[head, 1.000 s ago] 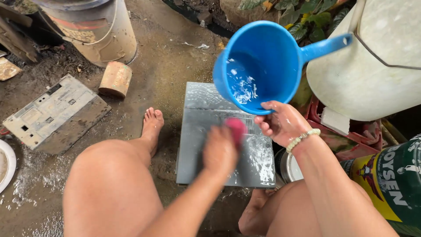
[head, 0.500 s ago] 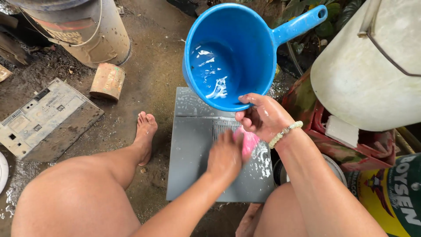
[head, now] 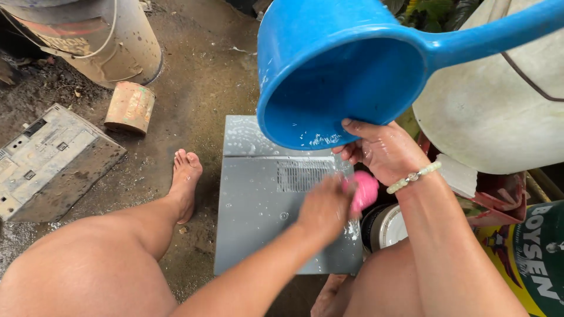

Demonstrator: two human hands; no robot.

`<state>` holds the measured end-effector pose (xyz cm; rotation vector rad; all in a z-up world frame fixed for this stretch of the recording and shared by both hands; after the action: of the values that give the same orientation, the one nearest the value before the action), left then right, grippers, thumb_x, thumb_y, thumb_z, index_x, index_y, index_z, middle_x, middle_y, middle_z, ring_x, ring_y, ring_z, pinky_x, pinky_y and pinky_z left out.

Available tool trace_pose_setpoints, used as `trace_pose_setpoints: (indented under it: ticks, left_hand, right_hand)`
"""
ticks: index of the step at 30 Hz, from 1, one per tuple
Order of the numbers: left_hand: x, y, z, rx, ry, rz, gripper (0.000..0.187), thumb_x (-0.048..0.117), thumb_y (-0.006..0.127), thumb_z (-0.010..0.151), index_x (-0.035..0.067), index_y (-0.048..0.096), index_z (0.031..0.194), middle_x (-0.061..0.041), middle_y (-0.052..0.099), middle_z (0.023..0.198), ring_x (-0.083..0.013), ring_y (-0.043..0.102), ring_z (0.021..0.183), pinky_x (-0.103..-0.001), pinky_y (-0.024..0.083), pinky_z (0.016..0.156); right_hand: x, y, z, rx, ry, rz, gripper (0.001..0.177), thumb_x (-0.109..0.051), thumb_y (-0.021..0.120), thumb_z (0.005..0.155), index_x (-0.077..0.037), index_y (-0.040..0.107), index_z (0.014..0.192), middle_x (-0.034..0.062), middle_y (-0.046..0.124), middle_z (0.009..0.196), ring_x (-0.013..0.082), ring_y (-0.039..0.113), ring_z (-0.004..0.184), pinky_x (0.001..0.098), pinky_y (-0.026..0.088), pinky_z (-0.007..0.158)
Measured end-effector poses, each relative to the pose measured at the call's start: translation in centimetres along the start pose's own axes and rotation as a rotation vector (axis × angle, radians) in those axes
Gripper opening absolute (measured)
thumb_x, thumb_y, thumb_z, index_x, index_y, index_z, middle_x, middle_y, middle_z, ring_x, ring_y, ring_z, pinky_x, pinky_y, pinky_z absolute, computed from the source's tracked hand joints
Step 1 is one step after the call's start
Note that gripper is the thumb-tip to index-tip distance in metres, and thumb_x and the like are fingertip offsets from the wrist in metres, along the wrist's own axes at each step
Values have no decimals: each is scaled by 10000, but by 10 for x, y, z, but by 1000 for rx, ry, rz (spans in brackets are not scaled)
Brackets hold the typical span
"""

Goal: The person scrubs the exterior of a computer case with a pink sponge and rinses it using water from a blue dipper. They refill a white bucket with water from a hose before continuing to wash the case.

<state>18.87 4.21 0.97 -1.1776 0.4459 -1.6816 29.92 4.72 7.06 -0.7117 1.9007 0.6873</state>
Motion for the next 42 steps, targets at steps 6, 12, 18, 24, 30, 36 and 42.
trace_pose_setpoints:
  ticks: [6,12,18,24,30,36,42]
  left_hand:
    - [-68,20,35,-140,-373,27,385,318,682,875,60,659,1160,-177,692,1103,-413,640,1057,-520,536,865]
    - [3,25,-28,-427,-99,8,476,189,731,810,35,593,1239,-219,574,1132,-400,627,1048,-523,571,812]
    - [-37,1,32,-178,-183,93,416,245,766,821,22,629,1145,-222,568,1156,-409,630,1002,-510,574,756]
    - [5,10,-31,-431,2,-63,536,264,804,757,48,631,1216,-190,585,1104,-378,635,1043,-493,575,825]
    - [-55,20,65,-229,-225,59,463,307,739,838,110,635,1244,-181,601,1236,-372,628,1073,-489,554,841]
    - [-163,-55,68,-50,-667,273,328,209,645,911,86,600,1212,-160,612,1180,-318,631,1090,-425,560,884]
    - [-117,-29,40,-52,-611,193,532,255,750,806,0,559,1232,-229,528,1320,-398,563,1114,-480,552,859]
  right_hand:
    - [-9,-16,-2,1,-41,34,150,-167,709,923,-41,663,991,114,729,813,192,634,625,316,488,576]
    - [-12,-19,3,11,-22,51,164,-166,696,914,-22,684,990,136,735,799,187,645,632,312,506,591]
    - [-12,-20,-1,30,-22,46,174,-173,706,929,-15,668,994,134,720,807,182,632,630,306,513,599]
    - [-8,-22,3,15,5,56,174,-186,705,910,-29,673,979,145,727,809,186,646,648,295,507,596]
    - [-7,-14,5,-21,-5,133,195,-185,696,919,-2,681,984,144,723,819,191,648,676,311,537,642]
    - [-5,-2,16,-16,-128,107,212,-186,686,941,7,677,1028,140,717,837,205,666,695,322,530,623]
    - [13,21,28,87,-164,73,186,-160,664,945,-28,644,1074,109,709,848,202,678,709,350,546,625]
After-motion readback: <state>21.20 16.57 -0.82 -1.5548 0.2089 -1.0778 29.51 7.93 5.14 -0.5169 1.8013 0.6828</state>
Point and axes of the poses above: each hand's wrist, its own z-axis towards the middle knuckle, its own y-axis out of the palm, x = y × z, the point moved 9 cm from there along z, towards the middle knuckle
